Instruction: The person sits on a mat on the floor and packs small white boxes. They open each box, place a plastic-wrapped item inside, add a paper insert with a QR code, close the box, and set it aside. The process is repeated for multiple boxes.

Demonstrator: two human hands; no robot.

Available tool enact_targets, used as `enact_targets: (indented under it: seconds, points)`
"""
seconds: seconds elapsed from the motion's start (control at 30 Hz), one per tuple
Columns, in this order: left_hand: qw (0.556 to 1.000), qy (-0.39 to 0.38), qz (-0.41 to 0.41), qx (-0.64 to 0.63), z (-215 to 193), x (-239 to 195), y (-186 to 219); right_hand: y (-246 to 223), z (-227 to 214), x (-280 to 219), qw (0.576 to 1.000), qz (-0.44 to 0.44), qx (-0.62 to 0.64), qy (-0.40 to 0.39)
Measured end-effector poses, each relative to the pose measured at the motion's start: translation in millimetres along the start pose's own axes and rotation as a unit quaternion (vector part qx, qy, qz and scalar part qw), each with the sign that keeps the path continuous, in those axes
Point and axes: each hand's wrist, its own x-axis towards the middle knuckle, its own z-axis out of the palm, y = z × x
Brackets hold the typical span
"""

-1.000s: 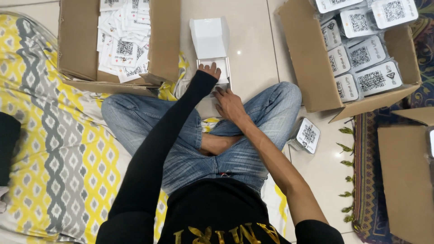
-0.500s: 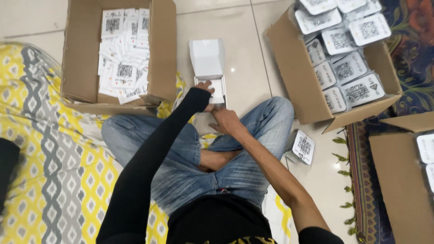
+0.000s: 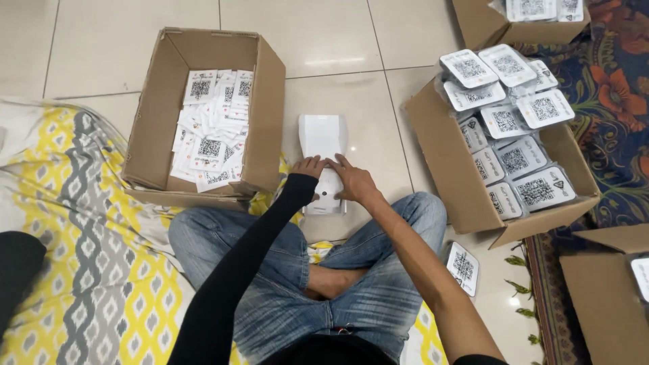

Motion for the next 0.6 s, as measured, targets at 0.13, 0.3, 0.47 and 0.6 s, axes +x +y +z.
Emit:
enact_targets:
  seconds: [0.13,0.3,0.47,0.6]
  points:
    - [0.997,-0.046,-0.036,-0.050,10.6,-27.6,5.5,-6.6,9.5,-21.4,0.999,-0.041,0.012,0.014]
    - [0.994,0.048,-0.015,-0.092,10.1,-42.9,16.9,-19.0,10.6,-28.1,0.999,-0.018,0.039,0.025]
    - [0.995,0.007,-0.052,-0.079,10.5,-39.8,14.4,-23.9,-3.1,-22.1,1.000,-0.017,-0.010,-0.019]
    - [0.962,0.068,0.030,-0.262,11.2,-48.6,-18.8,-42.4,-34.8,-15.3,0.994,-0.018,-0.085,-0.063]
